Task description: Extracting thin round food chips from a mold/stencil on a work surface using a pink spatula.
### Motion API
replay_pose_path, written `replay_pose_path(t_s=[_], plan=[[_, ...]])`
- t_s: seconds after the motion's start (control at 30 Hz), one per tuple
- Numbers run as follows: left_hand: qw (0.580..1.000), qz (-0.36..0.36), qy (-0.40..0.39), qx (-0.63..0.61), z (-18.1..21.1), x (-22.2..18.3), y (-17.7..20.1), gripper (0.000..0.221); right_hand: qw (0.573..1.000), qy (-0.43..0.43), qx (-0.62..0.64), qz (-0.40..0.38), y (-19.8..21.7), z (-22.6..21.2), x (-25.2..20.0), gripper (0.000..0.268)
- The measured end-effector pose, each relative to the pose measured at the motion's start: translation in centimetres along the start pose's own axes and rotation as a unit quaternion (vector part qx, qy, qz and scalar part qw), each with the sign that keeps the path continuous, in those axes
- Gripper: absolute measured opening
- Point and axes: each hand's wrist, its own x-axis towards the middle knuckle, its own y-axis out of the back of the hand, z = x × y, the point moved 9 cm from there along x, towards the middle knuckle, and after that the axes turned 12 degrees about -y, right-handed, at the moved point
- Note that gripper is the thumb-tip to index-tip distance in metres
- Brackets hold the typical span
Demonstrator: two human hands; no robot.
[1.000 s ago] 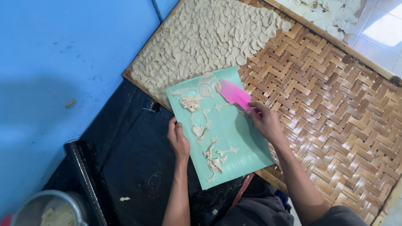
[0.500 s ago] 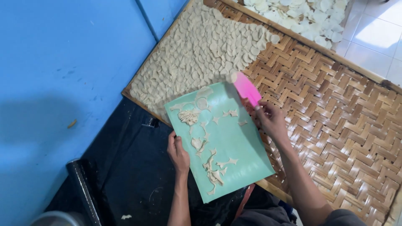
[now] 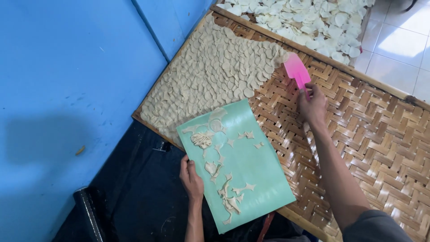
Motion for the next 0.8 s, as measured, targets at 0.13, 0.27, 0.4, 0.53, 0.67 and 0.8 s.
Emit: replay_pose_path(t_s=[0.13, 0.27, 0.4, 0.53, 0.67, 0.8], plan=[[0.999, 0.013, 0.029, 0.031, -0.3, 0.0, 0.3, 0.035, 0.999, -0.026, -0.035, 0.001, -0.2, -0.8, 0.6, 0.033], [1.000, 0.005, 0.002, 0.022, 0.3, 0.1, 0.0, 0.034, 0.989, 0.049, -0.136, 0.041, 0.0, -2.1, -0.2, 0.031], [1.000, 0.009, -0.002, 0.022, 0.6, 0.2, 0.0, 0.035, 0.949, 0.164, -0.225, 0.145, 1.1, -3.3, -2.0, 0.030], [1.000, 0.014, -0.008, 0.007, 0.2, 0.0, 0.2, 0.034, 0.936, 0.204, -0.233, 0.167, 2.3, -4.7, -6.0, 0.041], [1.000, 0.013, -0.012, 0.011, -0.2, -0.1, 0.2, 0.034, 0.986, 0.131, -0.104, -0.023, 0.8, -5.0, -12.9, 0.029], [1.000, 0.010, -0.008, 0.008, 0.1, 0.0, 0.2, 0.035, 0.978, 0.128, -0.087, -0.141, -2.6, -3.6, -19.5, 0.030]])
